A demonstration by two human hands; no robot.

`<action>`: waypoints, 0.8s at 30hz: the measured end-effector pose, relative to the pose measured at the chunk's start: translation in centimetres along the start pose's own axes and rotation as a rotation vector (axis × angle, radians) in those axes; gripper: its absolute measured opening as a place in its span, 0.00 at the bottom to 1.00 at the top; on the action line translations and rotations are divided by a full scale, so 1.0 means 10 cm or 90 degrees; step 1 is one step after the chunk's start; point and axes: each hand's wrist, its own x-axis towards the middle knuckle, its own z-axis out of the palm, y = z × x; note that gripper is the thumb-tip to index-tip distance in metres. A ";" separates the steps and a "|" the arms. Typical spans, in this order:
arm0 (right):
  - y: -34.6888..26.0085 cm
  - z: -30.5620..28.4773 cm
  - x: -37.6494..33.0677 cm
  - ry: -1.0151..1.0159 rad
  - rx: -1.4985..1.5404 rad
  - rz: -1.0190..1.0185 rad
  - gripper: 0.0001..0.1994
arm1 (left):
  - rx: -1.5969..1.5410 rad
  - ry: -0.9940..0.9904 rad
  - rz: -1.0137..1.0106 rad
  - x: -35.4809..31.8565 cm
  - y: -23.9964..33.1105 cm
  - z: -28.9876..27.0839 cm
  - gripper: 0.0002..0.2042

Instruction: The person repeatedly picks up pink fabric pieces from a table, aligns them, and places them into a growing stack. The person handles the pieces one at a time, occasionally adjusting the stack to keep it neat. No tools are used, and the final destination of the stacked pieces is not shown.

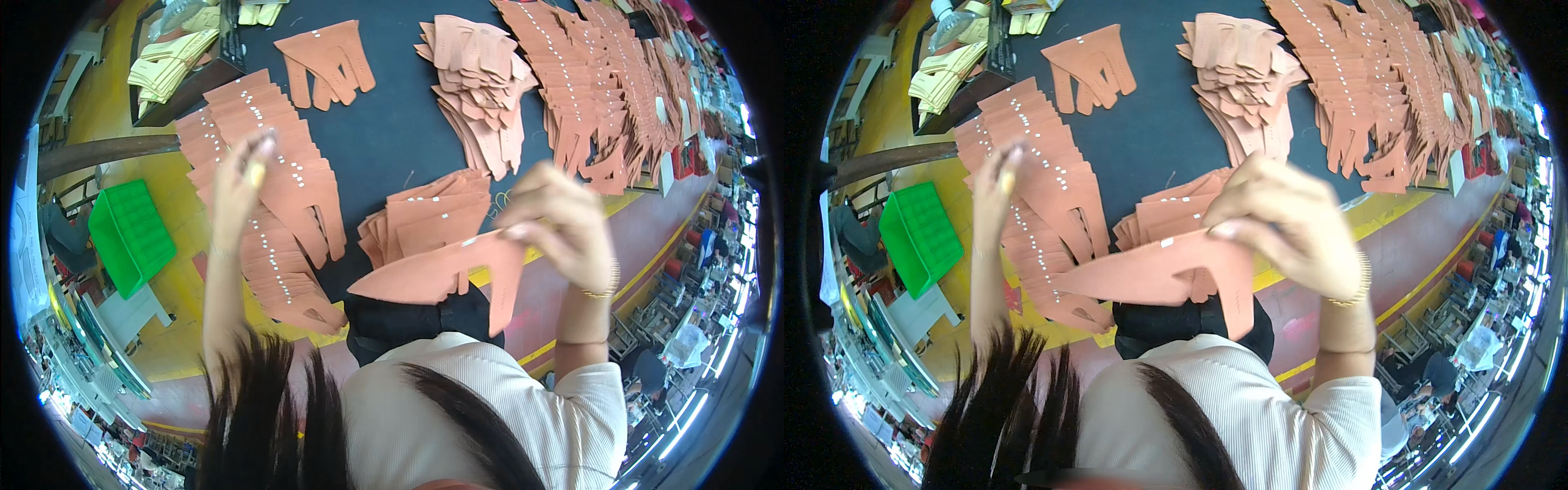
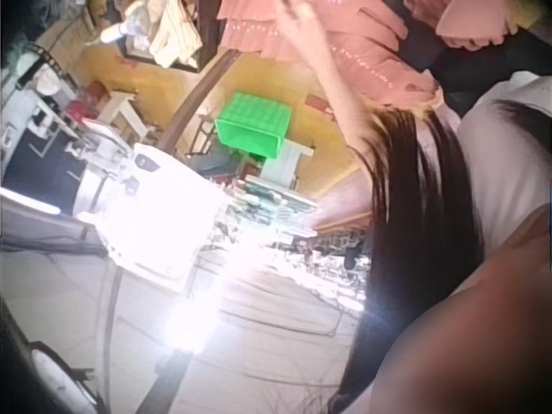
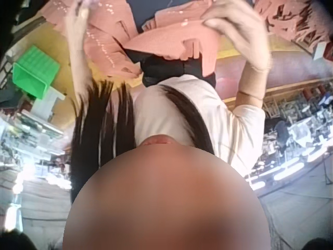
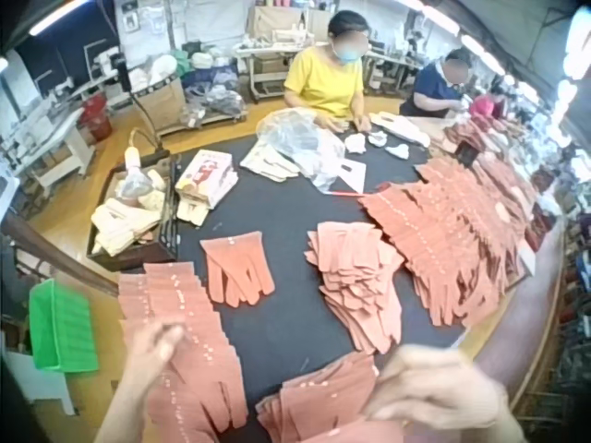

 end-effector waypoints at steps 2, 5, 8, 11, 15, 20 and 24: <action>0.30 0.30 -0.28 -0.036 0.067 0.145 0.04 | -0.204 -0.137 -0.102 -0.50 0.16 0.31 0.19; 0.75 0.73 -0.50 -0.063 0.053 0.293 0.05 | -0.303 -0.216 -0.186 -0.99 0.19 0.98 0.17; 0.99 0.85 -0.66 0.007 -0.004 0.250 0.05 | -0.134 -0.170 -0.213 -1.19 0.15 1.38 0.15; 1.10 0.80 -0.73 0.028 -0.042 0.227 0.05 | -0.188 -0.093 -0.273 -1.21 0.12 1.53 0.14; 1.18 0.82 -0.72 0.084 -0.091 0.176 0.07 | -0.164 -0.065 -0.232 -1.19 0.14 1.62 0.12; 1.31 0.83 -0.67 0.105 -0.212 0.056 0.08 | -0.142 -0.072 -0.197 -1.17 0.15 1.64 0.14; 1.36 0.82 -0.65 0.093 -0.214 0.051 0.08 | -0.150 -0.051 -0.220 -1.17 0.13 1.67 0.16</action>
